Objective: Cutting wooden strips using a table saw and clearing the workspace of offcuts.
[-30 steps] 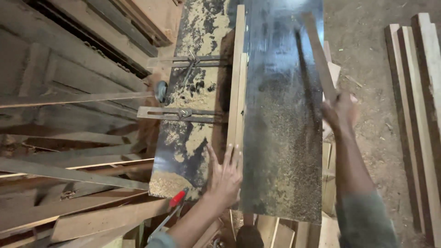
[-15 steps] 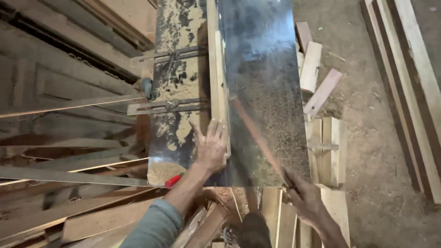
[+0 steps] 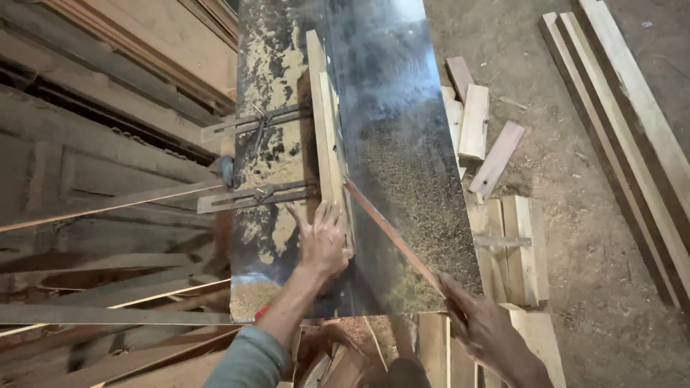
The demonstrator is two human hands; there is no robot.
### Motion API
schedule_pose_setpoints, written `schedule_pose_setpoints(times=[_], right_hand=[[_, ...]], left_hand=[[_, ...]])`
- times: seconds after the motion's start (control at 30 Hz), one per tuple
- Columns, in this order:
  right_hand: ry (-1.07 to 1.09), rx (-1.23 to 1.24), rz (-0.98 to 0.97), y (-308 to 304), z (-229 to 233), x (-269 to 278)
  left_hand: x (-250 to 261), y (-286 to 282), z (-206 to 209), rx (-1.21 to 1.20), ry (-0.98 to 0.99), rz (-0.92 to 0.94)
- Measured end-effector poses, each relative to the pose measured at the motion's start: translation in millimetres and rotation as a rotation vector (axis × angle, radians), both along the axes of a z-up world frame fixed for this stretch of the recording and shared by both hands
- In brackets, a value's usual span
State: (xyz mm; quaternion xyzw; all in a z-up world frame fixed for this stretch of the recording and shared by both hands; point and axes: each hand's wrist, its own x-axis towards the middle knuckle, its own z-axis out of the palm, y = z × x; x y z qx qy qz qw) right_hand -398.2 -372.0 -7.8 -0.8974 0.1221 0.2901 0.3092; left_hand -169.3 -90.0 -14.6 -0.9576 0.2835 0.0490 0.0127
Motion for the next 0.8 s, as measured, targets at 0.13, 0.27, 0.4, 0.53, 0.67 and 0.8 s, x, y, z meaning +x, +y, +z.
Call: schedule_pose_setpoints(times=[0.13, 0.27, 0.4, 0.53, 0.67, 0.8], right_hand=[[0.033, 0.009, 0.037, 2.9, 22.5, 13.5], [0.030, -0.014, 0.057, -1.0, 13.8, 12.0], [0.024, 0.012, 0.063, -5.2, 43.5, 28.8], [0.125, -0.098, 0.107, -10.8, 73.3, 49.9], [0.130, -0.114, 0.143, -12.8, 101.1, 71.2], [0.047, -0.039, 0.123, -13.3, 105.8, 74.8]], left_hand=[[2.0, 1.1, -6.6, -0.016, -0.110, -0.018], [4.1, -19.0, 40.0, 0.417, 0.237, 0.048], [10.7, -15.8, 41.5, 0.369, 0.252, 0.042], [27.3, -1.1, 4.5, 0.319, 0.158, 0.001], [36.3, -9.0, 14.7, 0.335, 0.149, 0.012], [35.2, -16.1, 31.9, 0.315, 0.096, 0.032]])
